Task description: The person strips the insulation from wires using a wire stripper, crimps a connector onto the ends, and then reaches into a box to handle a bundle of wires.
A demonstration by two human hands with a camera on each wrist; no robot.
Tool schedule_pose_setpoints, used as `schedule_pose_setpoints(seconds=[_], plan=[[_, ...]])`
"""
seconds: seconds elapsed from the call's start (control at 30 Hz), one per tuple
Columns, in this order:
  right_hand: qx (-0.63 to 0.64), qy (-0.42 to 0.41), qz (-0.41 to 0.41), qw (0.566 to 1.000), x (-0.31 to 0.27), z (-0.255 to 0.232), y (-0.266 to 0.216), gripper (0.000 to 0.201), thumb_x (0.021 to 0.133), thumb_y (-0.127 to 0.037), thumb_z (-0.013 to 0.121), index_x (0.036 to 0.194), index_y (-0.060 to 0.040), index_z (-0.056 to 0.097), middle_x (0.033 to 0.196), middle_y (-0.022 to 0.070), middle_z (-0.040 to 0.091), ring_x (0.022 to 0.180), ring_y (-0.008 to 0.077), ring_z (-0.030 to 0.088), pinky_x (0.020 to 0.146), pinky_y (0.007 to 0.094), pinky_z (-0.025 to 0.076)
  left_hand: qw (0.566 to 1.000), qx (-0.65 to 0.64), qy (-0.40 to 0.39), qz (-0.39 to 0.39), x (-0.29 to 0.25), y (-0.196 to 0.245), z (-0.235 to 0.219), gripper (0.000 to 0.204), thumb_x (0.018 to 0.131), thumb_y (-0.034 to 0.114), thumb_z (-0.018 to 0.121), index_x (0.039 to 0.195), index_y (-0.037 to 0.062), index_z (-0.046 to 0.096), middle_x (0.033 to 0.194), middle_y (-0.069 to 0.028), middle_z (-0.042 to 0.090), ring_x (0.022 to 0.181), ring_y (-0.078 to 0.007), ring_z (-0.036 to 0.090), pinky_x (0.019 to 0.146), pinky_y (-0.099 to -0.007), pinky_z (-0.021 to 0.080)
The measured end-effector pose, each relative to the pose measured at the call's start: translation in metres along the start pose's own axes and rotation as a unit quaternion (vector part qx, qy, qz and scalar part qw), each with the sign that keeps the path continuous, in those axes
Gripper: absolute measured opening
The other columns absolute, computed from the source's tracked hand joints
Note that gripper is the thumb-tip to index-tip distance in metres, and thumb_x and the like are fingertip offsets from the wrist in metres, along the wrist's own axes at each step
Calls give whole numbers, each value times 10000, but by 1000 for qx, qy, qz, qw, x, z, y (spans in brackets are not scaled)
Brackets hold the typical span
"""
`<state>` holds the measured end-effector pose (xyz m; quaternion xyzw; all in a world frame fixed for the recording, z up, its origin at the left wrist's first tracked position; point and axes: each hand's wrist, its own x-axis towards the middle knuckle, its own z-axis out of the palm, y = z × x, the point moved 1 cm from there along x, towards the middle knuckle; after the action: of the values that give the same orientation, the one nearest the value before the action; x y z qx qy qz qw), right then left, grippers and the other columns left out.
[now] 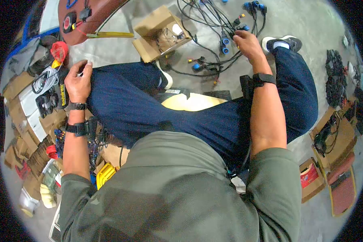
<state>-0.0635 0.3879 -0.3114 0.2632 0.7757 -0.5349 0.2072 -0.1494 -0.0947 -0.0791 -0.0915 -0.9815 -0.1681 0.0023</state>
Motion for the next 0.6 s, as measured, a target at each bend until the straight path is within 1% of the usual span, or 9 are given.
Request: schedule_pose_setpoints(seconds=[0.17, 0.2, 0.23, 0.27, 0.33, 0.43, 0.5, 0.53, 0.6], plan=[[-72, -13, -19, 997, -1, 9, 22, 390, 892, -206, 614, 1204, 28, 635, 1163, 201, 675, 1070, 290, 647, 923, 357, 483, 999, 5, 4, 40, -1, 11, -1, 188, 833, 138, 726, 953, -3, 693, 844, -140, 689, 759, -226, 669, 738, -318, 521], [-123, -40, -23, 991, 8, 13, 41, 363, 876, -196, 614, 1175, 5, 654, 1118, 233, 675, 1056, 329, 651, 922, 372, 486, 999, -8, 3, 38, 0, 12, 0, 180, 835, 130, 723, 951, -4, 691, 851, -140, 689, 769, -225, 667, 747, -322, 519], [-172, -25, -52, 983, 3, 20, 44, 329, 866, -208, 608, 1112, -2, 680, 1044, 254, 677, 996, 363, 662, 882, 404, 501, 999, -1, -13, 30, 2, 14, -1, 185, 840, 125, 722, 956, -15, 686, 877, -144, 691, 788, -230, 670, 761, -326, 520], [-225, -77, -57, 970, 5, 26, 48, 306, 862, -208, 602, 1067, 1, 691, 1021, 247, 683, 964, 376, 664, 854, 418, 507, 999, 0, -17, 33, 3, 17, -1, 185, 843, 118, 719, 958, -21, 682, 889, -146, 691, 800, -234, 669, 769, -328, 520], [-348, -191, -91, 914, 16, 39, 60, 281, 856, -177, 588, 1018, 26, 695, 1009, 246, 682, 931, 384, 665, 816, 429, 516, 999, 7, -27, 39, 8, 17, 0, 184, 846, 99, 717, 968, -33, 675, 917, -154, 689, 822, -249, 668, 785, -333, 519], [-503, -351, -188, 767, 33, 82, 114, 227, 833, -123, 562, 936, 34, 691, 979, 244, 681, 856, 385, 669, 728, 454, 519, 997, 27, -47, 51, 13, 16, 0, 165, 850, 72, 704, 975, -31, 674, 929, -156, 687, 850, -274, 657, 813, -347, 508], [-405, -339, -73, 846, 20, 101, 125, 209, 800, -132, 587, 888, 29, 687, 960, 235, 686, 796, 391, 664, 687, 466, 519, 997, 36, -62, 19, 15, 17, 1, 164, 852, 59, 698, 985, -32, 668, 935, -155, 682, 852, -280, 642, 820, -359, 501], [-395, -351, -39, 848, 12, 106, 119, 229, 794, -148, 602, 903, 32, 689, 971, 243, 684, 832, 399, 663, 714, 466, 523, 995, 50, -85, 26, 17, 14, 0, 162, 904, 90, 660, 999, -42, 661, 957, -140, 684, 884, -239, 634, 839, -343, 492], [-364, -336, 18, 868, 0, 109, 118, 261, 796, -205, 641, 915, 17, 707, 991, 244, 685, 907, 402, 664, 765, 454, 531, 995, 34, -93, 22, 18, 14, 1, 165, 914, 78, 653, 1019, -49, 652, 974, -147, 679, 894, -242, 626, 848, -350, 487]])
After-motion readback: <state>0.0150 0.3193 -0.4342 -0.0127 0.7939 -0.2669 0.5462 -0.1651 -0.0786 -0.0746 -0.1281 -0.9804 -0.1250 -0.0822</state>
